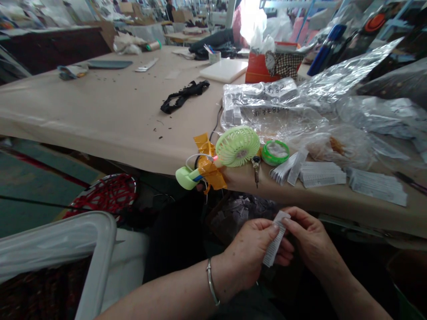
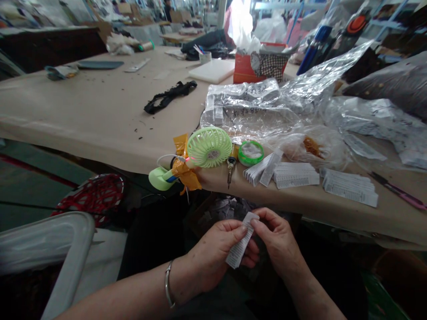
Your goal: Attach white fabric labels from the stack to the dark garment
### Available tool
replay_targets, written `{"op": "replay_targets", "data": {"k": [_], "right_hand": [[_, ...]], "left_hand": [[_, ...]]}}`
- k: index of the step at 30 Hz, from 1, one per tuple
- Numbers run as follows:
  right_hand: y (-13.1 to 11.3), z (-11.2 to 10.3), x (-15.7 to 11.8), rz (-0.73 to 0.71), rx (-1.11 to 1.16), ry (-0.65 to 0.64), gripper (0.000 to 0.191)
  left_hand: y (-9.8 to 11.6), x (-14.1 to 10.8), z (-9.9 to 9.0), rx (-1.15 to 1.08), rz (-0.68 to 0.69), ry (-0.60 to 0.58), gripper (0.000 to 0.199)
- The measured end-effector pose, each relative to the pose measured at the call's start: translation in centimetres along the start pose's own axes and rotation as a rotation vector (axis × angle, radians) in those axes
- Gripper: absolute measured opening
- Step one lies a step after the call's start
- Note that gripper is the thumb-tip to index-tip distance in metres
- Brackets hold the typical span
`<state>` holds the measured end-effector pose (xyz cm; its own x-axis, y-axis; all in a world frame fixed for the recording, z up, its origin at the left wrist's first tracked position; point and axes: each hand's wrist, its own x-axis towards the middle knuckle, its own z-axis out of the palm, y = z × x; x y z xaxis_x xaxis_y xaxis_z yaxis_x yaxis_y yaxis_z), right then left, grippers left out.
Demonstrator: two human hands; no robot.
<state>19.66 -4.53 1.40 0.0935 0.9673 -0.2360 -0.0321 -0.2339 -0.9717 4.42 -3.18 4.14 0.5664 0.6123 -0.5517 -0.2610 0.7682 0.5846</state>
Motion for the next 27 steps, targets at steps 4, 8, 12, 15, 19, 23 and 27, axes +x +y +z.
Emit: {"op": "replay_targets", "data": {"k": [4,8,12,15,19,23,27], "right_hand": [[-0.6,1.3,-0.5,0.094,0.056,-0.063,0.028],[-0.6,1.6,-0.6,0.060,0.017,-0.078,0.026],[-0.3,0.8,0.0,0.089,0.087,-0.287,0.034],[-0.3,0.2,0.6,0.081,0.186,-0.546,0.047],[-0.3,0.3,1.1,0.042,0.238,-0.681,0.037],[0.0,0.8,1.1,0.095,0.347,-0.677,0.025],[0.2,0.9,0.7,0.056,0.287,-0.629,0.030]], "left_hand": [[0.3,-0.2,-0.9,0.029,-0.066,-0.128,0.034],[1.1,-0.2,-1.9,0.001,-0.123,-0.232,0.030],[1.6,-0.3,-2.5,-0.022,-0.179,-0.345,0.033],[1.7,-0.6,-2.7,-0.030,-0.223,-0.424,0.038],[1.2,-0.8,-2.7,-0.009,-0.248,-0.443,0.039],[0.8,-0.8,-2.6,-0.004,-0.255,-0.411,0.040],[0.7,-0.7,-2.4,-0.001,-0.230,-0.353,0.037]]}}
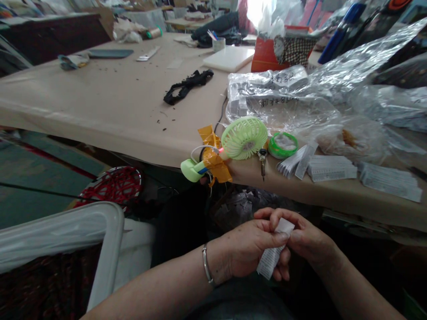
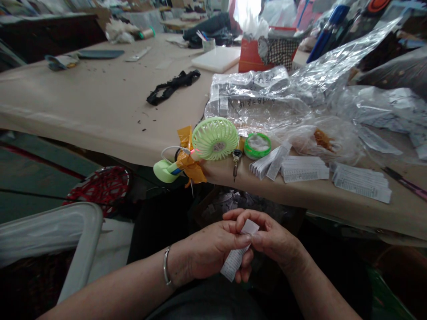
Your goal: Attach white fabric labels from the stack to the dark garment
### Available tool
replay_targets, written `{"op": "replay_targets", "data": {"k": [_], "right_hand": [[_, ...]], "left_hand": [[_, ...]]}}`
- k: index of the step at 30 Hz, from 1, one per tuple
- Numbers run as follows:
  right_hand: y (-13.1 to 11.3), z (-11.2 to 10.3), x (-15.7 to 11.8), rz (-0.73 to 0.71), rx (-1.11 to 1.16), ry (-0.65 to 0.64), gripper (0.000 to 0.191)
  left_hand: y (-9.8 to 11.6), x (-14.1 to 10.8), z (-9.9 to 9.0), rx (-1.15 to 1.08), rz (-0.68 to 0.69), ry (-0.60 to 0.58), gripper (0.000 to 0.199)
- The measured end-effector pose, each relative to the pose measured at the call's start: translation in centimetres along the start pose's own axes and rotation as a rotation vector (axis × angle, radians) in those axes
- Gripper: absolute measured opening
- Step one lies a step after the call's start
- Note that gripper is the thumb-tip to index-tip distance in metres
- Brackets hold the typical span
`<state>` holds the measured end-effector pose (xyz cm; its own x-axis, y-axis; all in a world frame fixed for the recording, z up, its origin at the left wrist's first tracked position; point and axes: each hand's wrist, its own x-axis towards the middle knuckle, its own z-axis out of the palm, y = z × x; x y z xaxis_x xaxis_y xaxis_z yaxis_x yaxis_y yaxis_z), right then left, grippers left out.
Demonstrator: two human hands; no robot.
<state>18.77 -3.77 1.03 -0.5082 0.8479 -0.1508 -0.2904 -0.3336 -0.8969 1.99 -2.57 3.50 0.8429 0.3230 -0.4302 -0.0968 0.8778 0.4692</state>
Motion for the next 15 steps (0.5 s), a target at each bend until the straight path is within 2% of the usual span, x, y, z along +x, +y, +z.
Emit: {"op": "replay_targets", "data": {"k": [2,4,7,10,15], "right_hand": [[-0.1,0.1,-0.3,-0.010,-0.152,0.074,0.039],[-0.3,0.2,-0.6,-0.067,-0.400,0.212,0.041],[-0.8,0.4,-1.0,-0.277,-0.817,0.386,0.036],[-1.3,0.6,-1.0,-0.427,-1.072,0.404,0.034],[-1.3,1.0,-0.6,-0.456,-1.172,0.405,0.030]], "left_hand": [[0.2,0.0,0.0,-0.008,0.022,0.032,0.036],[0.5,-0.1,0.0,-0.014,0.046,0.068,0.036],[0.9,-0.2,0.0,-0.014,0.084,0.100,0.033],[1.1,-0.2,-0.1,-0.018,0.098,0.111,0.031],[1.2,0.2,-0.2,-0.014,0.112,0.129,0.031]]}}
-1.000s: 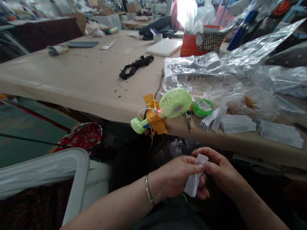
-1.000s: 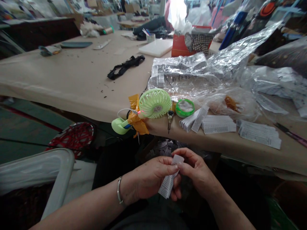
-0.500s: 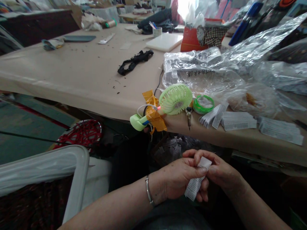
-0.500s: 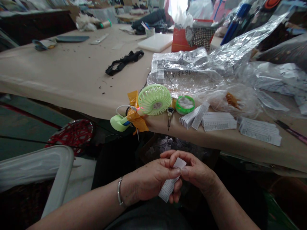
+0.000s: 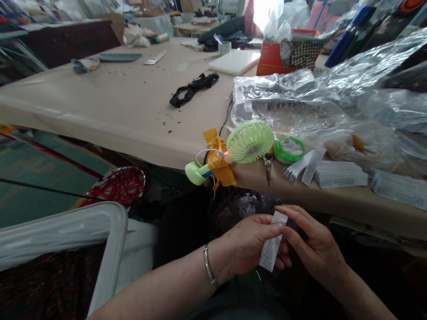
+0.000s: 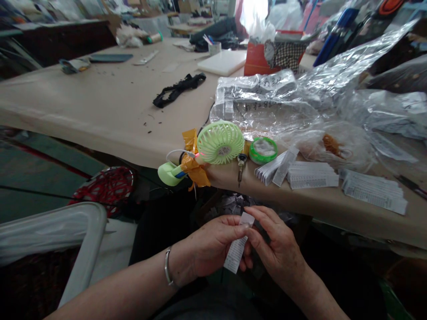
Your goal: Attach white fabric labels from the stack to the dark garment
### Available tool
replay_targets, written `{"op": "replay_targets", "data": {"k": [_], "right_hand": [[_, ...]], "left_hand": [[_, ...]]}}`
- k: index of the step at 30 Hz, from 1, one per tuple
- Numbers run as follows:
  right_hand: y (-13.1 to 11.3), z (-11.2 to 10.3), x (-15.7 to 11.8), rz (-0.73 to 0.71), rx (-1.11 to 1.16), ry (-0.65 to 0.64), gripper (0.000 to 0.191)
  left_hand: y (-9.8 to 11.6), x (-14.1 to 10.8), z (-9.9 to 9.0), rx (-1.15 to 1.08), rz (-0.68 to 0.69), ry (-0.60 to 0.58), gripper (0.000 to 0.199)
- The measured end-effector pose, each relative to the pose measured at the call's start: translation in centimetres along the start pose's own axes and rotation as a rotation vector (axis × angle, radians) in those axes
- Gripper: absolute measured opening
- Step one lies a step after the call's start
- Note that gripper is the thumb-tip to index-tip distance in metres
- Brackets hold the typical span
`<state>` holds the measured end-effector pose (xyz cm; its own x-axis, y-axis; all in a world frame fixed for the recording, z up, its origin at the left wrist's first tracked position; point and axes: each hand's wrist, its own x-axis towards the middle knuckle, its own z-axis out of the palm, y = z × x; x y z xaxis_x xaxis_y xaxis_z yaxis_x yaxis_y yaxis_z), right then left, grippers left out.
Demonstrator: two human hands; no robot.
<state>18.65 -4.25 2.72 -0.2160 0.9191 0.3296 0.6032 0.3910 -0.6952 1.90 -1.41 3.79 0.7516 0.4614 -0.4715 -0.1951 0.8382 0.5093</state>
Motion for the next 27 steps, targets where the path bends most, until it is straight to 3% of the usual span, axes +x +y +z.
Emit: {"op": "replay_targets", "data": {"k": [8,12,17,23,27], "right_hand": [[0.1,0.5,-0.1,0.062,0.068,0.014,0.032],[0.3,0.6,0.1,0.271,0.272,0.051,0.031],[0.6,0.8,1.3,0.538,0.528,-0.004,0.023],[-0.1,1.4,3.2,0.574,0.613,-0.028,0.025],[-0.6,1.5,4.4,0.496,0.524,0.049,0.022]], "left_hand": [[0.1,0.0,-0.2,0.001,0.015,0.028,0.031],[0.3,-0.1,-0.2,-0.014,0.042,0.026,0.033],[0.7,0.0,0.0,0.040,0.118,0.085,0.032],[1.2,0.2,-0.1,0.170,0.215,0.159,0.029],[2.1,0.4,-0.6,0.465,0.433,0.288,0.022]]}}
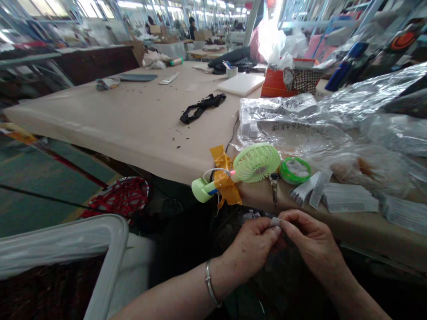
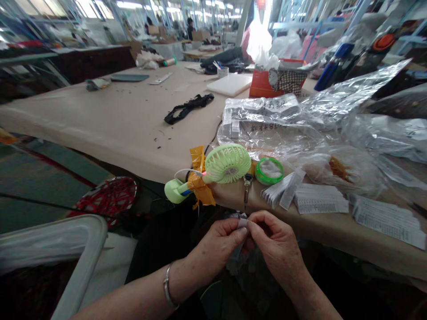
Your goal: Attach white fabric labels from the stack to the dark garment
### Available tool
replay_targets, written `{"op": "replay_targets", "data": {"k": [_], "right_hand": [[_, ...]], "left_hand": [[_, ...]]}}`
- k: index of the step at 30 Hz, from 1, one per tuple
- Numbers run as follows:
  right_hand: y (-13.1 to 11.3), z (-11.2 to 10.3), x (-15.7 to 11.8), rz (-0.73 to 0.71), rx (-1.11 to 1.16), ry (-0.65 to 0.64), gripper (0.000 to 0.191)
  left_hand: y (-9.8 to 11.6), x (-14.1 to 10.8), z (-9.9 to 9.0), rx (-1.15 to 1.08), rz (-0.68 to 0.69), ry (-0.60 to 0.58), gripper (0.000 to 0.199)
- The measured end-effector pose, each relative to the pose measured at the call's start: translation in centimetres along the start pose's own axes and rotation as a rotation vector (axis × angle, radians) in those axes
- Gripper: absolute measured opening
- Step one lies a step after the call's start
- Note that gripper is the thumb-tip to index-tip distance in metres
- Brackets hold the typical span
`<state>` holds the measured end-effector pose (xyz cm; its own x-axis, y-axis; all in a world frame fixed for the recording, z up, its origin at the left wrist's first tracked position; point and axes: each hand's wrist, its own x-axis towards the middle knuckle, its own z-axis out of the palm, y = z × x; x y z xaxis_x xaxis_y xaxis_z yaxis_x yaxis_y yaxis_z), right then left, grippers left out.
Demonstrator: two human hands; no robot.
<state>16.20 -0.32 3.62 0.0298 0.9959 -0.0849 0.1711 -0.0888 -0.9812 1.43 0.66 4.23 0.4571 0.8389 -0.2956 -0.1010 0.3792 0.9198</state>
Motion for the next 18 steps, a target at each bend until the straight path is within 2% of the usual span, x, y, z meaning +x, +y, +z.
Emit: {"op": "replay_targets", "data": {"k": [3,6,11,18], "right_hand": [[-0.3,0.0,0.6,-0.081,-0.104,0.040,0.019],[-0.3,-0.2,1.0,-0.099,-0.163,0.039,0.018],[-0.2,-0.2,1.2,-0.133,-0.208,0.027,0.017],[-0.1,0.0,1.6,-0.180,-0.215,0.061,0.015]], "left_hand": [[0.4,0.5,-0.5,0.229,0.158,0.124,0.017],[0.7,0.8,-0.9,0.320,0.222,0.191,0.017],[0.8,1.1,-1.2,0.443,0.328,0.221,0.021],[0.8,1.5,-1.3,0.522,0.372,0.249,0.023]]}}
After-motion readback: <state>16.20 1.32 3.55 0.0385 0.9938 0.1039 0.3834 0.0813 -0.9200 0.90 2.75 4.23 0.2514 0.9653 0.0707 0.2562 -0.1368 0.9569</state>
